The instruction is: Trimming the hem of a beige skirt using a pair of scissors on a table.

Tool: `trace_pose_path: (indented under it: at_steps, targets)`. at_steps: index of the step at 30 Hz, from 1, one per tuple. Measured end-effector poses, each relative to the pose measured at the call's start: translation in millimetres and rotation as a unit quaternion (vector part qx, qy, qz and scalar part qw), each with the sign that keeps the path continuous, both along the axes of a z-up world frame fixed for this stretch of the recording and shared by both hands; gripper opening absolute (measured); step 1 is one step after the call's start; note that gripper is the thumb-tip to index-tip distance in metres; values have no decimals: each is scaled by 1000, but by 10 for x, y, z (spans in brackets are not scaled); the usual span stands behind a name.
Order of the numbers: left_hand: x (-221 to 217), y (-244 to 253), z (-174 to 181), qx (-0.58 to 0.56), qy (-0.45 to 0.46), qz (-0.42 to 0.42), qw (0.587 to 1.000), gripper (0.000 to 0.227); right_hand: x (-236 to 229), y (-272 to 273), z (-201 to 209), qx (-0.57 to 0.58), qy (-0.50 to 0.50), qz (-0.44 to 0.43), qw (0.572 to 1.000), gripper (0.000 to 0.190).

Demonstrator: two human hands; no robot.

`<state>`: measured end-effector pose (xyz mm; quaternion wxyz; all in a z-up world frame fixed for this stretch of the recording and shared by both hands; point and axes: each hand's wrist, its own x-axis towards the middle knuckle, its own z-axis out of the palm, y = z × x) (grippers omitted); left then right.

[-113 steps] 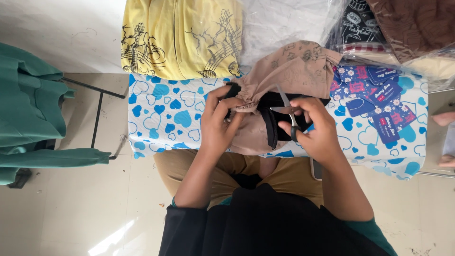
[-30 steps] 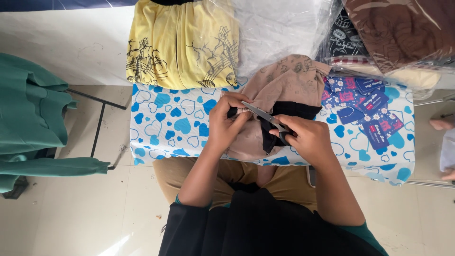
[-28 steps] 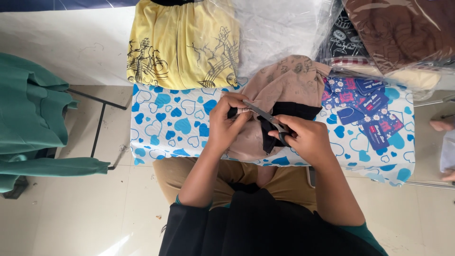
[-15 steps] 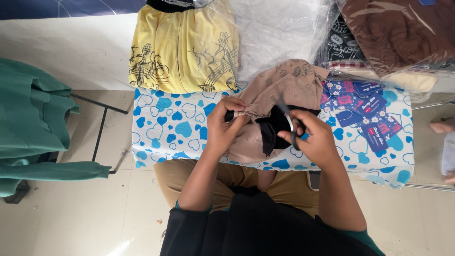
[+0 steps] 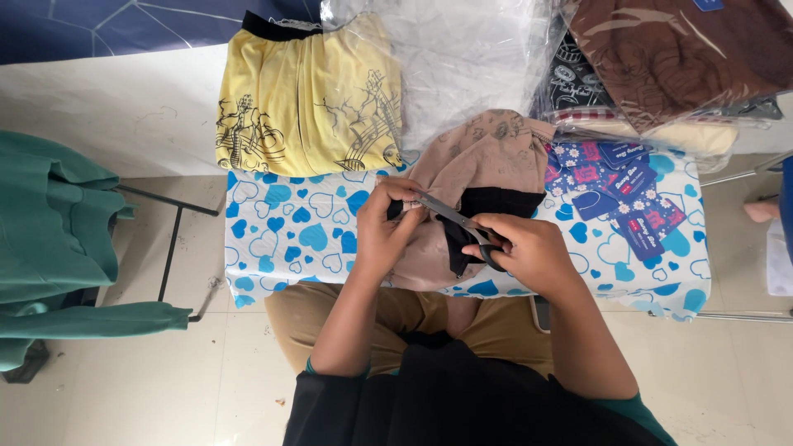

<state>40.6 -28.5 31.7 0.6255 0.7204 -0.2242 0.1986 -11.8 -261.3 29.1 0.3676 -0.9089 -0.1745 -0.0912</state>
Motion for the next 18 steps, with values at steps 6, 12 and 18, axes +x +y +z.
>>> trace_pose_path:
  at_steps: [6, 12, 18]
  targets:
    - [21, 6, -43, 7, -1, 6, 1000, 16, 7, -63, -94, -34, -7, -25, 999, 33]
    - [35, -2, -90, 0, 25, 26, 999, 16, -2, -116, -165, 97, 16, -100, 990, 33]
    - [99, 313, -427, 67, 106, 131, 983, 32, 196, -270, -595, 245, -4, -184, 952, 37]
